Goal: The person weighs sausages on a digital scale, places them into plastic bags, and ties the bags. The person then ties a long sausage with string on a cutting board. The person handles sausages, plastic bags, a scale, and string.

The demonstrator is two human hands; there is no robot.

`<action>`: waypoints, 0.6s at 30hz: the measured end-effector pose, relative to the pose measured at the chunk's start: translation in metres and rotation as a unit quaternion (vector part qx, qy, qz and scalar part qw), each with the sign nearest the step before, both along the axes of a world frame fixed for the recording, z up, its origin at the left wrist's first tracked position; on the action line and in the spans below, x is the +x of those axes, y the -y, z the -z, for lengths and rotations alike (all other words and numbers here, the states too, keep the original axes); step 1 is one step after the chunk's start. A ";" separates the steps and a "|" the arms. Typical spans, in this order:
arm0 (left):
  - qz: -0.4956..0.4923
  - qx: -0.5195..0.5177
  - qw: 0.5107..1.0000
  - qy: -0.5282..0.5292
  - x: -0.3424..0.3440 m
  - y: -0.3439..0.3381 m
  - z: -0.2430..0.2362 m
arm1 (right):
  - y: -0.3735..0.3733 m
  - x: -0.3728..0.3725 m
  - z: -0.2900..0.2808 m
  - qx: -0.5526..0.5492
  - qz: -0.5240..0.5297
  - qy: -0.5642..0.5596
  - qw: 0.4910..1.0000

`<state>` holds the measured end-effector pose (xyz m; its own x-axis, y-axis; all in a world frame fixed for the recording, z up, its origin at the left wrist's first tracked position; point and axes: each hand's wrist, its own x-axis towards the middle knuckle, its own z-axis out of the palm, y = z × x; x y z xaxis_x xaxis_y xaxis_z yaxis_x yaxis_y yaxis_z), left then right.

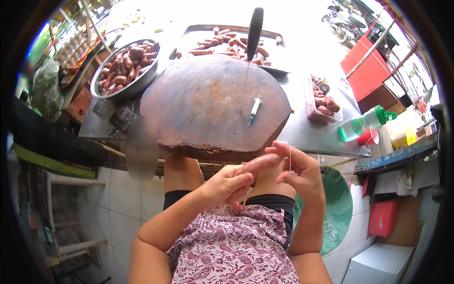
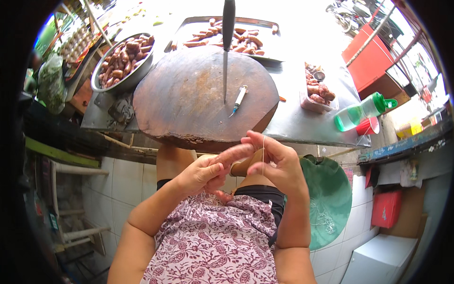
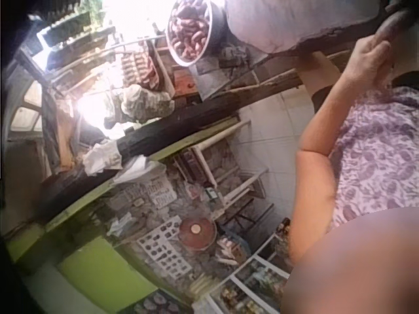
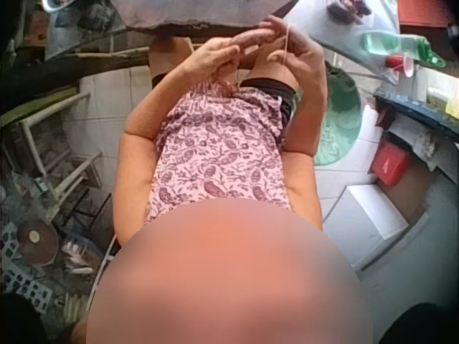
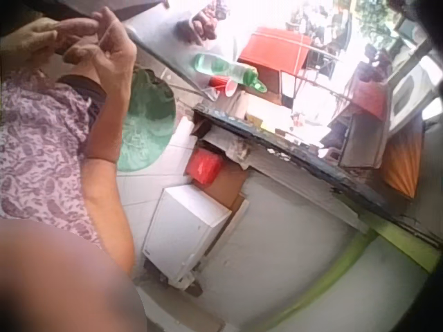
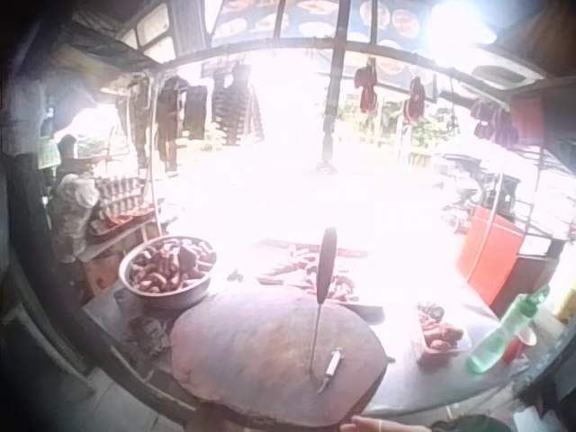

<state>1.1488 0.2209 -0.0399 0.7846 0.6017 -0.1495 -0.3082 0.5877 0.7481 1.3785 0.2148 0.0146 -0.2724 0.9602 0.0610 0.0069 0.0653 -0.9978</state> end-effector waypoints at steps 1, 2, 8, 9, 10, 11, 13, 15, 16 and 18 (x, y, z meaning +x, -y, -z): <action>0.035 -0.021 0.999 -0.002 -0.002 0.000 -0.002 | -0.003 0.003 -0.005 -0.006 -0.056 -0.005 0.998; 0.062 -0.021 0.998 0.004 -0.001 0.001 -0.004 | -0.006 0.006 -0.011 -0.011 -0.111 -0.012 0.994; 0.115 -0.038 0.992 0.042 0.004 0.001 -0.006 | -0.015 -0.014 -0.004 0.192 -0.170 0.229 0.939; 0.111 -0.027 0.993 0.041 0.000 -0.002 -0.004 | -0.012 -0.016 -0.001 0.184 -0.162 0.198 0.949; 0.117 0.018 0.993 0.015 -0.005 -0.005 -0.001 | -0.010 -0.017 0.003 0.170 -0.160 0.181 0.955; 0.120 0.034 0.992 -0.011 -0.011 -0.007 0.001 | -0.008 -0.016 0.006 0.151 -0.154 0.155 0.964; 0.122 0.042 0.989 -0.073 -0.018 -0.008 0.006 | -0.002 -0.011 0.010 0.103 -0.160 0.139 0.972; 0.157 0.063 0.984 -0.062 -0.019 -0.010 0.009 | 0.002 -0.007 0.013 0.066 -0.161 0.107 0.979; 0.159 0.060 0.984 -0.053 -0.019 -0.010 0.009 | 0.003 -0.003 0.013 0.025 -0.167 0.092 0.981; 0.160 0.057 0.984 -0.045 -0.015 -0.010 0.009 | 0.003 0.000 0.013 0.039 -0.157 0.087 0.983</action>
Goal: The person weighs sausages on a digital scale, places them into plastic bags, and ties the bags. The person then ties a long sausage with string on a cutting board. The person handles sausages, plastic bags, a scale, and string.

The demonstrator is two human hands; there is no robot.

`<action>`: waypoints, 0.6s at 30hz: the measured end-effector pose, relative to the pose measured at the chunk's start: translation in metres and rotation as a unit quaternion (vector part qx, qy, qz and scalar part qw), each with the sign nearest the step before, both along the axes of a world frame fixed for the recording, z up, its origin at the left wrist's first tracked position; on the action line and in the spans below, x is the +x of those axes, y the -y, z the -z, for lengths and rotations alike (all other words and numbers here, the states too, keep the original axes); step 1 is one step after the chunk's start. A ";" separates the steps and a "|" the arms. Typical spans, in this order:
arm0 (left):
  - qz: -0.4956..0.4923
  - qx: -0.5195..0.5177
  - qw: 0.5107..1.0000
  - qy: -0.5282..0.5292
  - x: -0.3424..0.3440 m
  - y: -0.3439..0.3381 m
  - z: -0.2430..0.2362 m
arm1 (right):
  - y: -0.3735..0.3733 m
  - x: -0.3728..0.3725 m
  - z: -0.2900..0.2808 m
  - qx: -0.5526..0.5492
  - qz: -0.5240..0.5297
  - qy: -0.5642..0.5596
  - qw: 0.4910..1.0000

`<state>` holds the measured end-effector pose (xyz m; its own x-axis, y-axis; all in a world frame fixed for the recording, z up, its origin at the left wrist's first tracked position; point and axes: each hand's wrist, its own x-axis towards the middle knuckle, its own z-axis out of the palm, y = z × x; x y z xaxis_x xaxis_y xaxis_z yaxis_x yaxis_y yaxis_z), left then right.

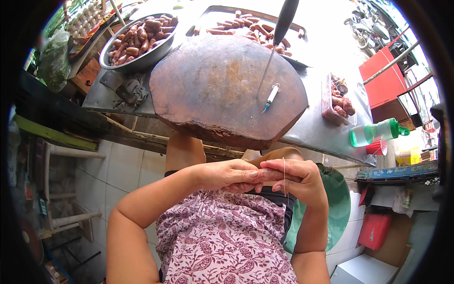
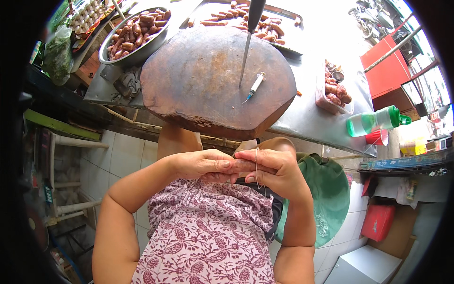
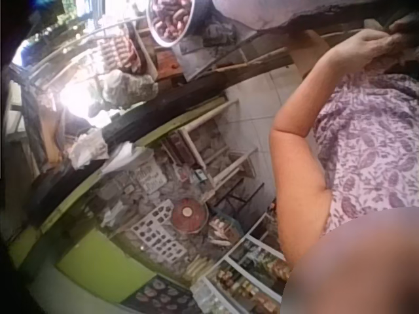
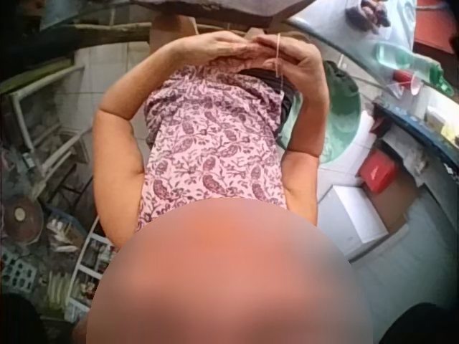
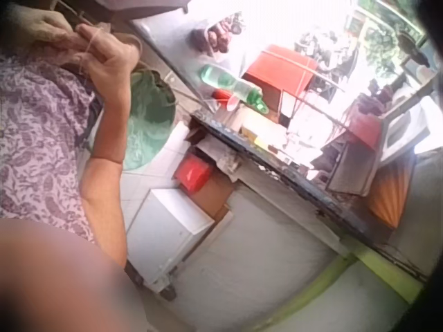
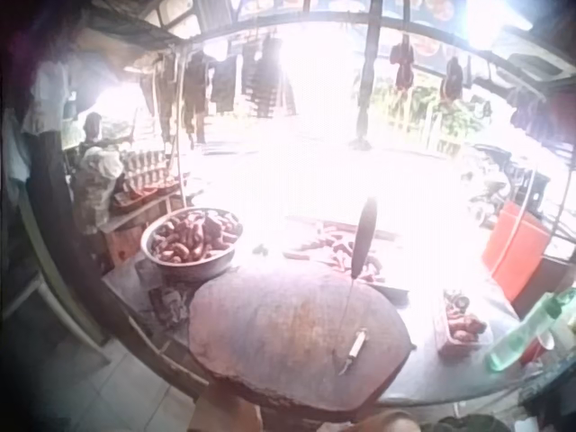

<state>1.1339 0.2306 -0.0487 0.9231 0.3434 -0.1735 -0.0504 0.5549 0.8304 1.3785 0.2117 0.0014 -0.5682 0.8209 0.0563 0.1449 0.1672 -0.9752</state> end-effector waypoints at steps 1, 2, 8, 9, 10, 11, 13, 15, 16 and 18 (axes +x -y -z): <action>-0.005 -0.012 1.000 0.004 0.001 0.000 -0.001 | 0.000 0.001 0.000 -0.015 0.008 -0.008 1.000; -0.010 -0.023 1.000 0.008 0.003 0.001 -0.002 | 0.000 0.002 0.000 -0.005 0.010 -0.009 1.000; -0.117 -0.054 0.992 0.003 0.017 0.011 0.003 | 0.003 0.002 0.011 -0.036 0.029 -0.036 0.998; -0.133 -0.054 0.990 0.006 0.020 0.014 0.005 | 0.004 0.001 0.014 -0.046 0.034 -0.056 0.997; -0.155 -0.043 0.987 0.000 0.021 0.016 0.006 | 0.005 0.000 0.017 -0.071 0.036 -0.075 0.994; -0.171 -0.038 0.985 -0.006 0.022 0.017 0.008 | 0.006 -0.002 0.021 -0.080 0.045 -0.093 0.991; -0.200 -0.033 0.979 -0.009 0.024 0.020 0.009 | 0.009 -0.007 0.025 -0.139 0.056 -0.141 0.979; -0.219 -0.039 0.975 -0.007 0.025 0.020 0.007 | 0.012 -0.012 0.026 -0.102 0.059 -0.136 0.984; -0.228 -0.062 0.972 -0.003 0.024 0.019 0.005 | 0.015 -0.014 0.025 -0.108 0.069 -0.156 0.979; -0.231 -0.120 0.966 0.004 0.023 0.017 0.001 | 0.018 -0.016 0.021 -0.017 0.072 -0.108 0.991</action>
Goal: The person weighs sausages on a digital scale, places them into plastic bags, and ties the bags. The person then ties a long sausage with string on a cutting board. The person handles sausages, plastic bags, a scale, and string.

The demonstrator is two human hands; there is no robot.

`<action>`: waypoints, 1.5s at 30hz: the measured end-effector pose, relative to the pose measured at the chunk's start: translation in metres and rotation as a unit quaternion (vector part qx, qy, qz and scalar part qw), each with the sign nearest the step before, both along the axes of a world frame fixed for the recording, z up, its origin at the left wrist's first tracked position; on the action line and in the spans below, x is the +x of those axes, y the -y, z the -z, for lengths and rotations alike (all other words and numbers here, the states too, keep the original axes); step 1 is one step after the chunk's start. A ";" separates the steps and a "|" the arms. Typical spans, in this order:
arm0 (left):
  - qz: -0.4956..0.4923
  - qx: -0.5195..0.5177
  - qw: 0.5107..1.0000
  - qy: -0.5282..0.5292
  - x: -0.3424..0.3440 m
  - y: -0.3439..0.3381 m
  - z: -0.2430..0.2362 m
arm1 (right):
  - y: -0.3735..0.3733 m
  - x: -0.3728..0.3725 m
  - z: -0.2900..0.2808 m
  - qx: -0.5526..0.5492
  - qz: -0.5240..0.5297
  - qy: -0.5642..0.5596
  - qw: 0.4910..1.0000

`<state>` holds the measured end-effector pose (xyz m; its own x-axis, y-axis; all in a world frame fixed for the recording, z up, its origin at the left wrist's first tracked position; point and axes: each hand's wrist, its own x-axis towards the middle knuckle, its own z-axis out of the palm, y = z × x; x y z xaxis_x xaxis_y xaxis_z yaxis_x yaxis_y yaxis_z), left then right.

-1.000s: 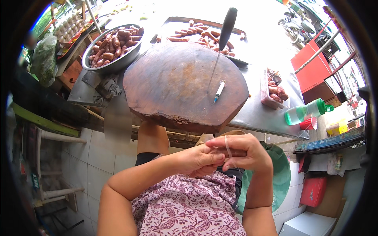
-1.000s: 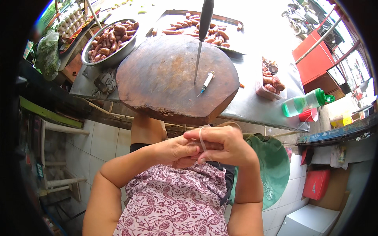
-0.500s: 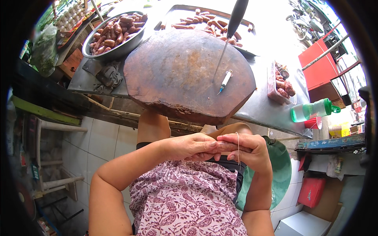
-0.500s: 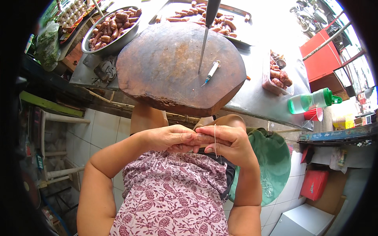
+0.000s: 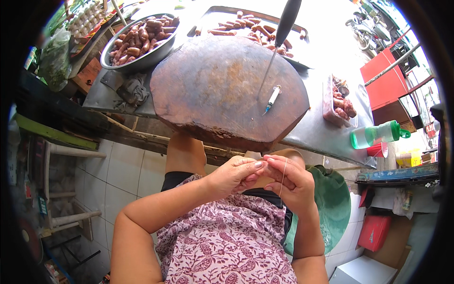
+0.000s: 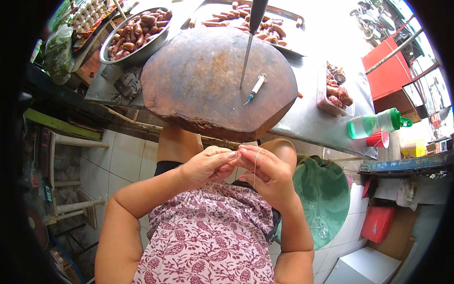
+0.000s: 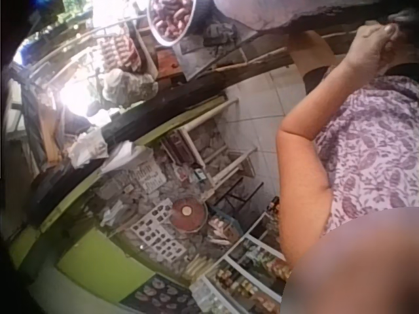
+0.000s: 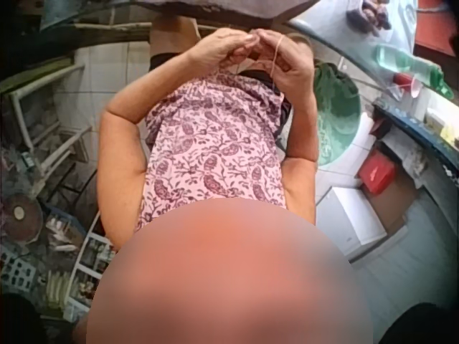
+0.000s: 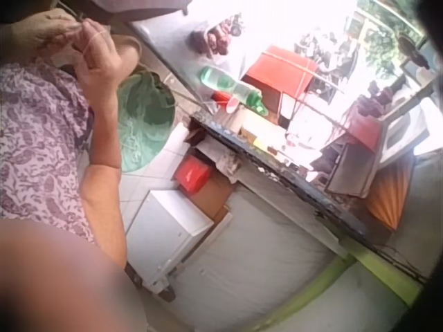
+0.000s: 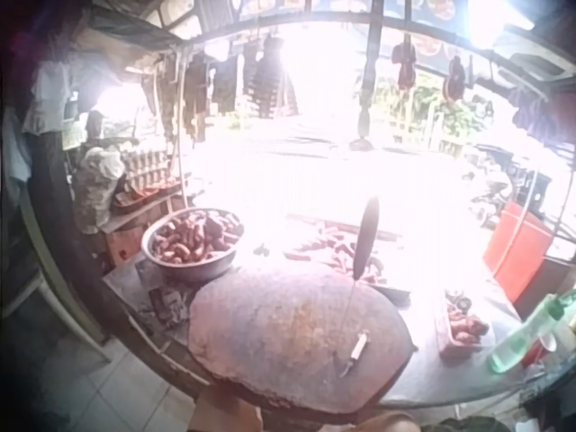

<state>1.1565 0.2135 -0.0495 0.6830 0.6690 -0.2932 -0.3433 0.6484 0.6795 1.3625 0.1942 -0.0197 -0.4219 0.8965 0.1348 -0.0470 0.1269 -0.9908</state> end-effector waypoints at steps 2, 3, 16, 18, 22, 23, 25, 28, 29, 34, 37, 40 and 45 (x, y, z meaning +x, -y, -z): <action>0.033 0.004 0.999 0.011 -0.003 -0.001 -0.004 | 0.001 0.001 -0.005 0.064 -0.005 0.040 0.997; 0.048 -0.001 0.999 0.023 -0.004 -0.002 -0.006 | 0.000 0.002 -0.006 0.082 0.001 0.050 0.995; 0.081 -0.029 0.996 0.031 -0.013 0.012 -0.001 | 0.004 0.000 0.006 0.004 -0.031 -0.018 0.999; 0.072 -0.032 0.997 -0.003 -0.013 0.012 -0.002 | 0.005 -0.002 0.002 0.029 -0.016 0.005 0.999; 0.021 0.003 1.000 0.002 -0.011 0.010 0.001 | 0.014 -0.011 -0.005 0.238 0.058 0.190 0.951; -0.003 0.131 0.989 -0.071 -0.010 0.010 0.002 | 0.016 -0.013 -0.006 0.296 0.080 0.257 0.917; -0.068 0.340 0.910 -0.225 -0.008 0.013 0.003 | 0.019 -0.013 -0.007 0.305 0.097 0.250 0.914; -0.150 0.675 0.610 -0.387 -0.009 0.023 -0.001 | 0.017 -0.003 -0.009 0.020 0.042 0.112 0.993; -0.156 0.713 0.561 -0.390 -0.010 0.026 -0.004 | 0.013 0.004 -0.010 -0.133 0.003 0.083 0.988; -0.075 0.661 0.689 -0.288 0.000 0.030 -0.008 | -0.010 0.009 0.009 -0.235 0.011 -0.197 0.952; -0.145 0.531 0.789 -0.274 0.011 0.028 -0.004 | -0.015 -0.022 0.034 -0.186 0.058 -0.341 0.920; -0.215 0.347 0.882 -0.234 0.014 0.027 -0.005 | -0.006 -0.051 0.045 -0.175 0.043 -0.225 0.958; -0.289 0.596 0.594 -0.456 -0.025 -0.001 -0.024 | 0.014 -0.006 -0.016 -0.393 -0.212 -0.076 0.892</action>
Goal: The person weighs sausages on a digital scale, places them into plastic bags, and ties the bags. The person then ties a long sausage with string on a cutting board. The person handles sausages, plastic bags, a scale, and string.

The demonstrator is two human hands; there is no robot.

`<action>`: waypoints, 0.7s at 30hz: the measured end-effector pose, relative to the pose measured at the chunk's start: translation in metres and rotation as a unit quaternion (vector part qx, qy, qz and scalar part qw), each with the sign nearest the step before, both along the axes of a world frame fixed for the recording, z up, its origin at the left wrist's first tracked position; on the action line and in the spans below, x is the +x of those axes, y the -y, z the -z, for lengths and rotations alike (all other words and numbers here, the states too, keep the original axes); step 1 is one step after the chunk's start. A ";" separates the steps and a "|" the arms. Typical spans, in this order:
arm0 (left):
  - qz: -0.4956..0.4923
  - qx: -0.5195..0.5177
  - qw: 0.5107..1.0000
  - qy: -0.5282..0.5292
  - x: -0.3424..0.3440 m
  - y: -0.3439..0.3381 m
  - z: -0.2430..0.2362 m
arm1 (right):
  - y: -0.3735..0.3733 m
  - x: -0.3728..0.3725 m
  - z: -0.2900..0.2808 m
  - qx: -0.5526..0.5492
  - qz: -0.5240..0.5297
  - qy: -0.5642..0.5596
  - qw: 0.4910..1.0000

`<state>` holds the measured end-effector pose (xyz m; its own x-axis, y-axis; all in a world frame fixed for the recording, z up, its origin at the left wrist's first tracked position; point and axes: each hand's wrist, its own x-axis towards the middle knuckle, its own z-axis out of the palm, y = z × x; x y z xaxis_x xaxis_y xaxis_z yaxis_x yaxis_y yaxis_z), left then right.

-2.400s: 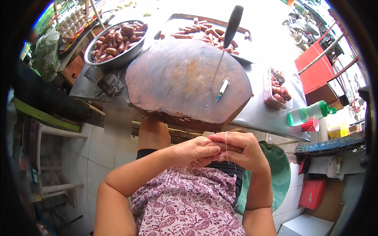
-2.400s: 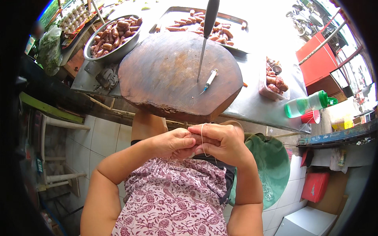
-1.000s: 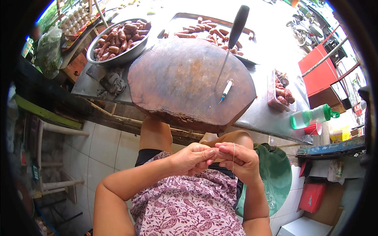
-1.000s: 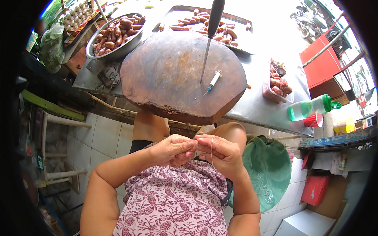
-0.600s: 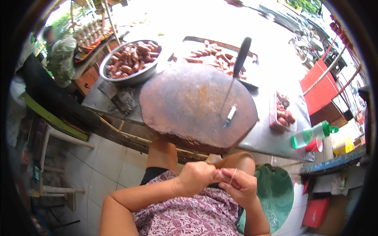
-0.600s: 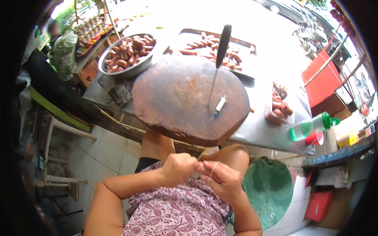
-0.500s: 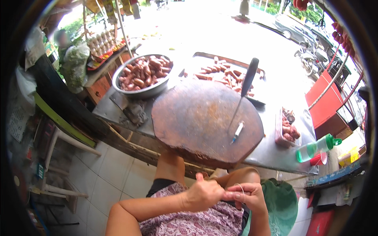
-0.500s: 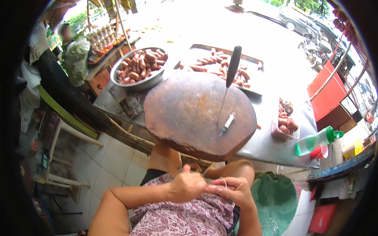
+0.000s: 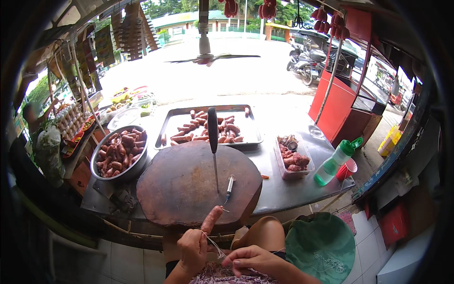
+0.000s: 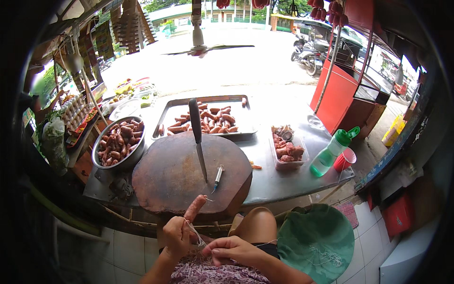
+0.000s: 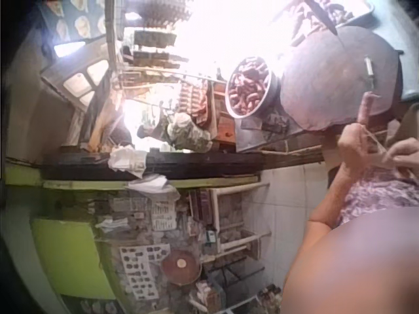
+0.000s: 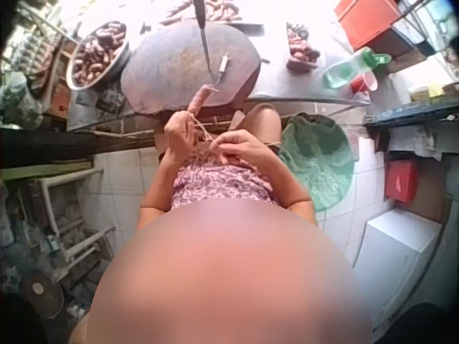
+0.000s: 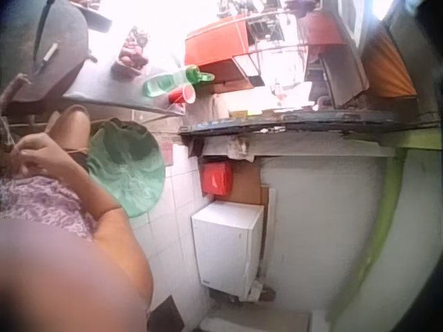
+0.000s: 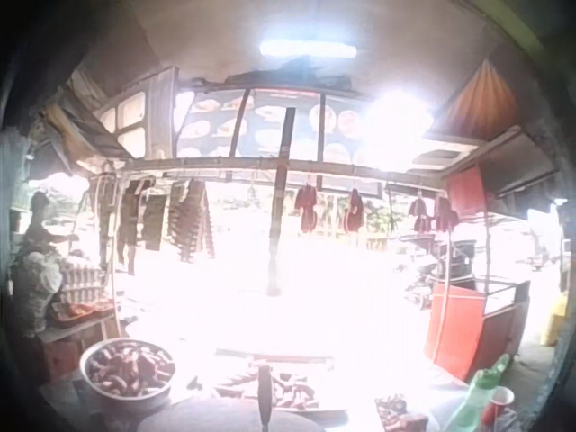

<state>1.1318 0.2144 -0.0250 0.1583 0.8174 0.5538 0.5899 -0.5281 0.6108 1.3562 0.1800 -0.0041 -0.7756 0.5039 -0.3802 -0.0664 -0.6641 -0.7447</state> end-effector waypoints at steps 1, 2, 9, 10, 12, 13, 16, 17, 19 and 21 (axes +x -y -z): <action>0.010 0.012 0.999 -0.037 -0.005 -0.003 -0.003 | 0.010 0.016 -0.019 0.052 0.042 -0.022 0.998; 0.019 0.029 0.997 -0.073 -0.007 -0.004 -0.006 | 0.015 0.025 -0.032 0.184 0.129 -0.021 0.974; 0.141 0.043 0.978 -0.146 0.020 0.004 -0.004 | -0.023 0.025 -0.021 0.214 0.453 -0.215 0.838; 0.160 0.032 0.976 -0.145 0.020 0.005 -0.004 | -0.026 0.026 -0.015 0.172 0.394 -0.275 0.860; 0.173 0.003 0.980 -0.096 0.009 0.003 -0.007 | -0.028 0.045 -0.010 0.179 0.418 -0.264 0.850; 0.182 -0.014 0.980 -0.074 0.003 0.003 -0.009 | -0.038 0.074 -0.017 0.173 0.520 -0.263 0.794; 0.222 -0.070 0.972 -0.015 -0.001 0.009 -0.008 | -0.049 0.103 -0.008 0.158 0.623 -0.241 0.727; 0.225 -0.076 0.971 -0.018 -0.001 0.010 -0.007 | -0.050 0.105 -0.002 0.117 0.664 -0.223 0.704; 0.227 -0.118 0.965 -0.059 -0.002 0.011 -0.002 | -0.045 0.097 0.019 0.119 0.571 -0.227 0.780; 0.197 -0.322 0.913 0.153 -0.013 0.006 0.001 | -0.040 0.108 0.033 0.113 0.578 -0.220 0.778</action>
<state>1.1189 0.2083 -0.0257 0.4280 0.9026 0.0468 0.1811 -0.1364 0.9740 1.4644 0.2199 -0.0368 0.2153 0.9765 -0.0067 -0.8032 0.1732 -0.5700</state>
